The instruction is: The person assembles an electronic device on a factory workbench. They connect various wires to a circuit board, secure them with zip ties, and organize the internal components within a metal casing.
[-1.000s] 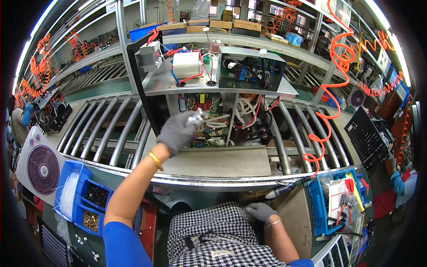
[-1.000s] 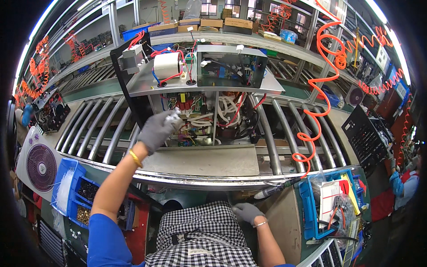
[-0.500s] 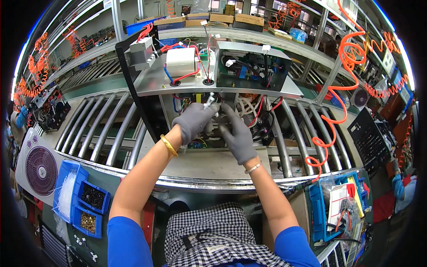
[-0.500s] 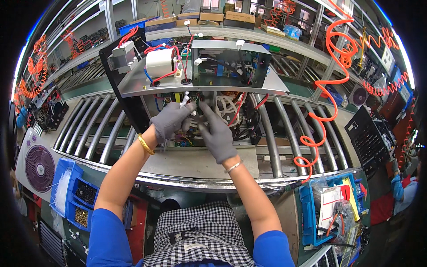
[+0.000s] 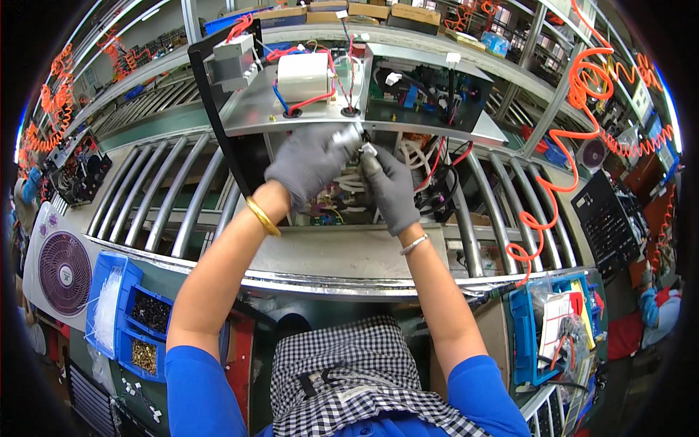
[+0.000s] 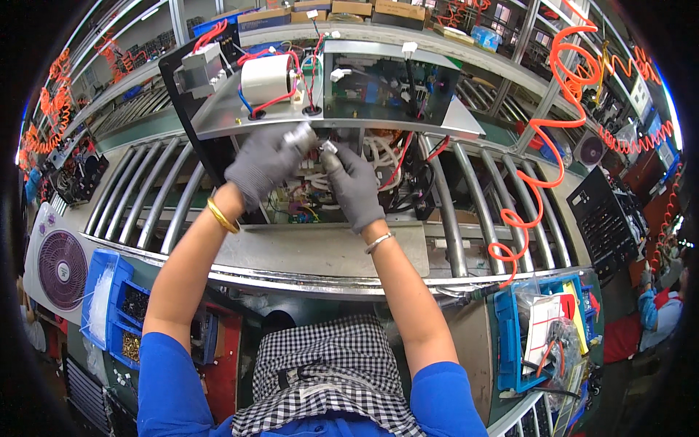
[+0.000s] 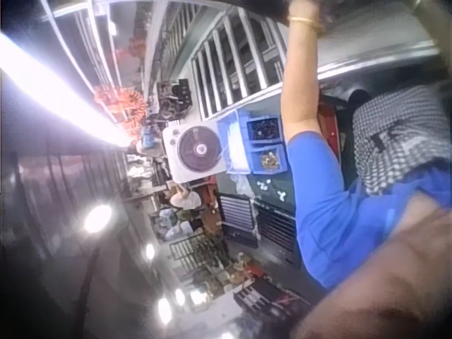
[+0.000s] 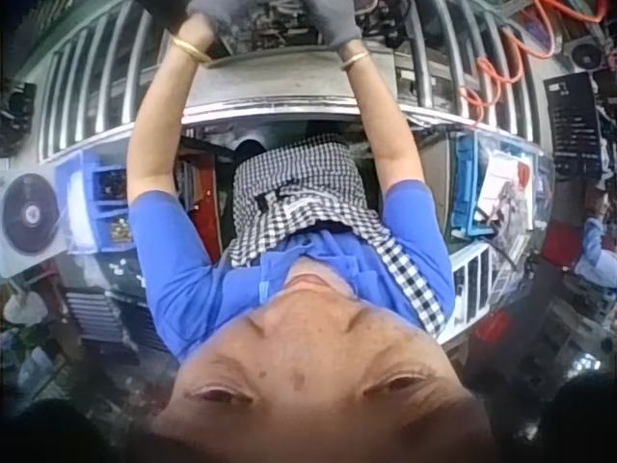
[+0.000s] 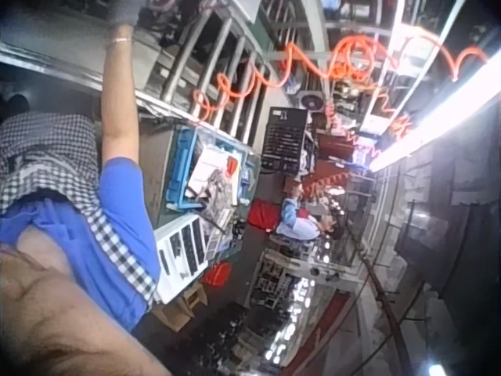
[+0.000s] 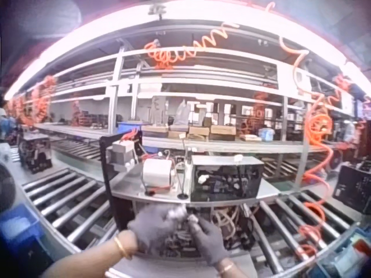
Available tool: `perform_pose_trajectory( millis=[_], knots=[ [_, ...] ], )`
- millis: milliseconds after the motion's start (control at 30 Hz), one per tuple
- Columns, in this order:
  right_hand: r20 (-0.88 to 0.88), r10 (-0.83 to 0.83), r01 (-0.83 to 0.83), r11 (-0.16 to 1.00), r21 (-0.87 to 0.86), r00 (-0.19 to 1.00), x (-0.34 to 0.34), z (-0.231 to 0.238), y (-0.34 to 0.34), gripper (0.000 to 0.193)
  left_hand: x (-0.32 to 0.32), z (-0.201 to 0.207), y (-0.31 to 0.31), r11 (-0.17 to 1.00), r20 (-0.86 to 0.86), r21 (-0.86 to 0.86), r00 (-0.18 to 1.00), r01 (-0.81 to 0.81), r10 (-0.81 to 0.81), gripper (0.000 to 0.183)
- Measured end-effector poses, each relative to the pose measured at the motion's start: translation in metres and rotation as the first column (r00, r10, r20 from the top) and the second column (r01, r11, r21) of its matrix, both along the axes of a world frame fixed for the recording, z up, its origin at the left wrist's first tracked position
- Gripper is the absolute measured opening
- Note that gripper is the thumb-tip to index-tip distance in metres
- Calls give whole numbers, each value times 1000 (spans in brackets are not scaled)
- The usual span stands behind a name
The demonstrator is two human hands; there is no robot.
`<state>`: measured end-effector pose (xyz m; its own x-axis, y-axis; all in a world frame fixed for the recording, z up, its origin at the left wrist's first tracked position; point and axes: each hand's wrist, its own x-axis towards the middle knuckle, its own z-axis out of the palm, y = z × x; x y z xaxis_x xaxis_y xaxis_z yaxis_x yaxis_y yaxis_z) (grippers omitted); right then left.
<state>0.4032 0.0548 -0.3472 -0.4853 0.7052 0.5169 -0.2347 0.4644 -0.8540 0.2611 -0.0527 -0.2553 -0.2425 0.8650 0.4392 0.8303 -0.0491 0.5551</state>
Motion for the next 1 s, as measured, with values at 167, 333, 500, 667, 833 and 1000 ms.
perform_pose_trajectory(
  millis=[167, 333, 500, 667, 833, 1000],
  knots=[
    [88, 9, 9, 980, -199, 996, -14, 13, 8, 44, -29, 32, 17, 895, -110, 445, 991, -24, 81, 41],
    [-96, 100, -135, 856, -499, 990, -23, 32, 14, 17, -54, 59, 47, 875, 44, 483, 999, -4, -20, 40],
    [-195, -196, 90, 889, -449, 961, -36, 18, 2, 29, -93, 55, 60, 907, 325, 418, 923, 55, -206, 36],
    [-329, -343, 237, 917, -320, 880, -44, 5, -11, 25, -88, 57, 37, 938, 428, 339, 875, 78, -227, 37],
    [-282, -355, 286, 923, -258, 891, -37, -1, -7, 26, -80, 55, 29, 921, 300, 374, 926, 107, -229, 40],
    [-73, -93, 79, 980, -181, 993, -25, 12, 0, 26, -95, 53, 43, 903, 192, 390, 943, 182, -273, 43]
  ],
)
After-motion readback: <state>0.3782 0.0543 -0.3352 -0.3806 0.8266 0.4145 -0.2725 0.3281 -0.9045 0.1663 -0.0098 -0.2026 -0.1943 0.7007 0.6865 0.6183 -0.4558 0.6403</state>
